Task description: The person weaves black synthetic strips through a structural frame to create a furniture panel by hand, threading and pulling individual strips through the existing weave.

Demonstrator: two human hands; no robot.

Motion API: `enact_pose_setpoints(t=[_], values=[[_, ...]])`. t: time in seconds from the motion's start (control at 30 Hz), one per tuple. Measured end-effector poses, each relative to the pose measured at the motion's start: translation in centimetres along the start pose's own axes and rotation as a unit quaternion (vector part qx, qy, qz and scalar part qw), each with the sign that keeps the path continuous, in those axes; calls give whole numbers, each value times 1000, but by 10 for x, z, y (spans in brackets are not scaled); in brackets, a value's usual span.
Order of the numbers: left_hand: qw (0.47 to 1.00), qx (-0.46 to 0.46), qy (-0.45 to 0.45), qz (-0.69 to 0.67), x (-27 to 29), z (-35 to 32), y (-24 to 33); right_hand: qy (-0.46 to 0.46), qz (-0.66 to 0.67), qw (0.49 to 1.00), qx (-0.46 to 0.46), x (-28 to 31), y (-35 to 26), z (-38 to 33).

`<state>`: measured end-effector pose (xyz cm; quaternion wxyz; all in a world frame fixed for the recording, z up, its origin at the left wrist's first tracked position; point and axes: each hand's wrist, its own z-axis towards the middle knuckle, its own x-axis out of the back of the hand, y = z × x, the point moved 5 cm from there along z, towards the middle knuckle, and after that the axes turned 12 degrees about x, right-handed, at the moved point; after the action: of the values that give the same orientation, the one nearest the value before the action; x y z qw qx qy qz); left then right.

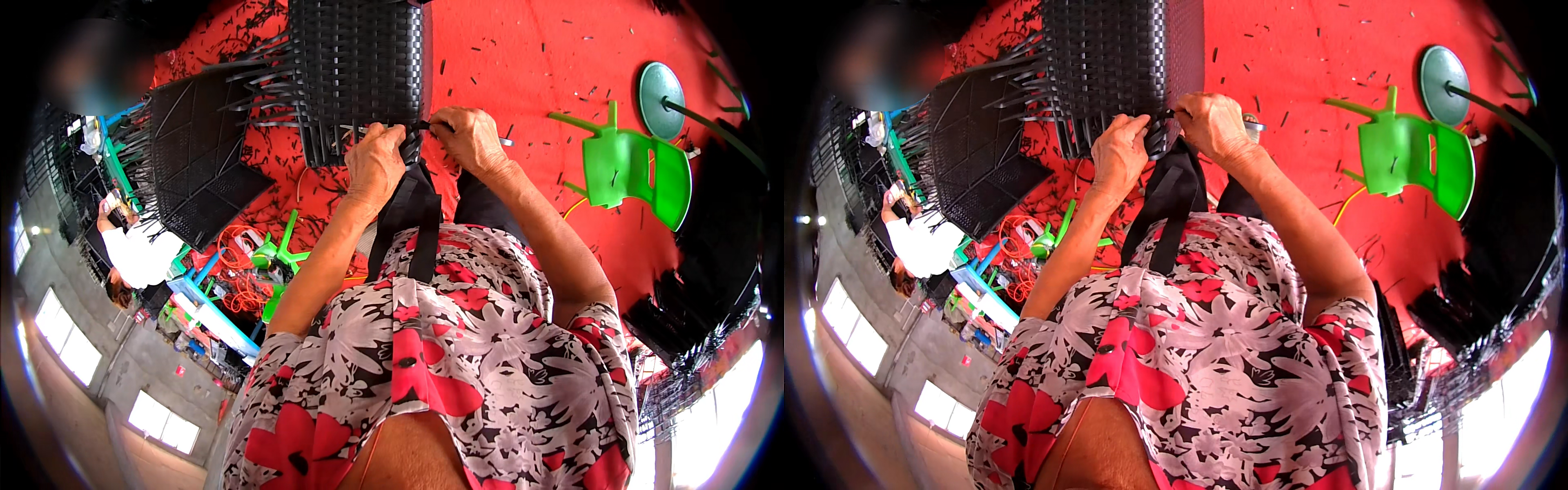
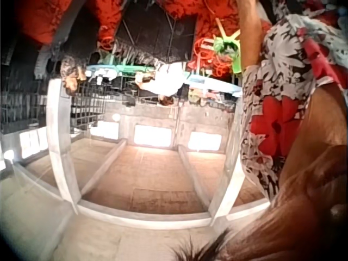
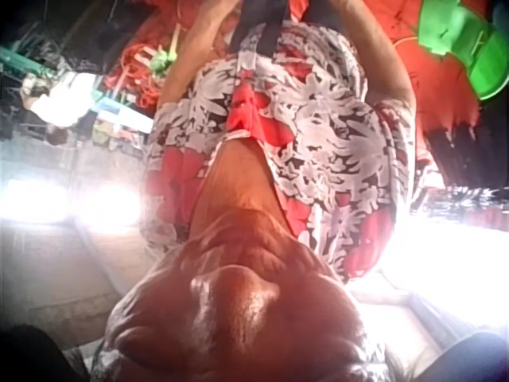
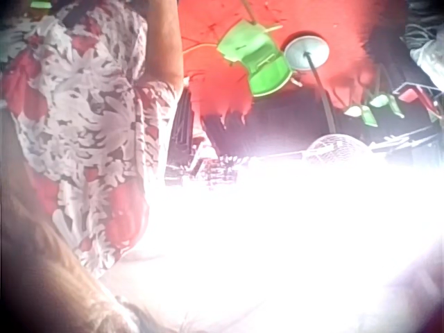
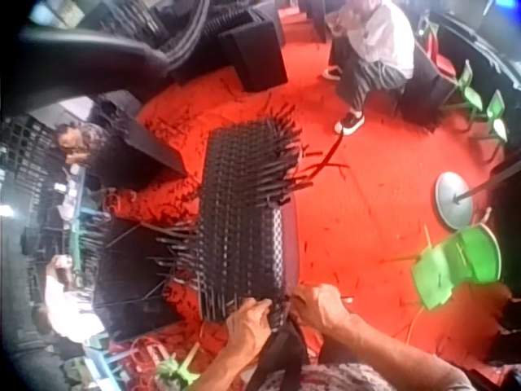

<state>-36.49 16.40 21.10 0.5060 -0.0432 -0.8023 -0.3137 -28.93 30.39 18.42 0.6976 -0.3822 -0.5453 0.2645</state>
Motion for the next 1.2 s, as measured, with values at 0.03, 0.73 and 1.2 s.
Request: enact_pose_setpoints(t=[0.03,0.73,1.2], values=[[1000,4,-3,-4,1,1,1,-8,-8,1000,-16,2,0,2],[999,28,24,-37,-1,-1,-4,25,167,952,-254,-10,1,-13],[998,36,16,-58,1,-2,-6,80,181,940,-277,-11,-5,-27]])
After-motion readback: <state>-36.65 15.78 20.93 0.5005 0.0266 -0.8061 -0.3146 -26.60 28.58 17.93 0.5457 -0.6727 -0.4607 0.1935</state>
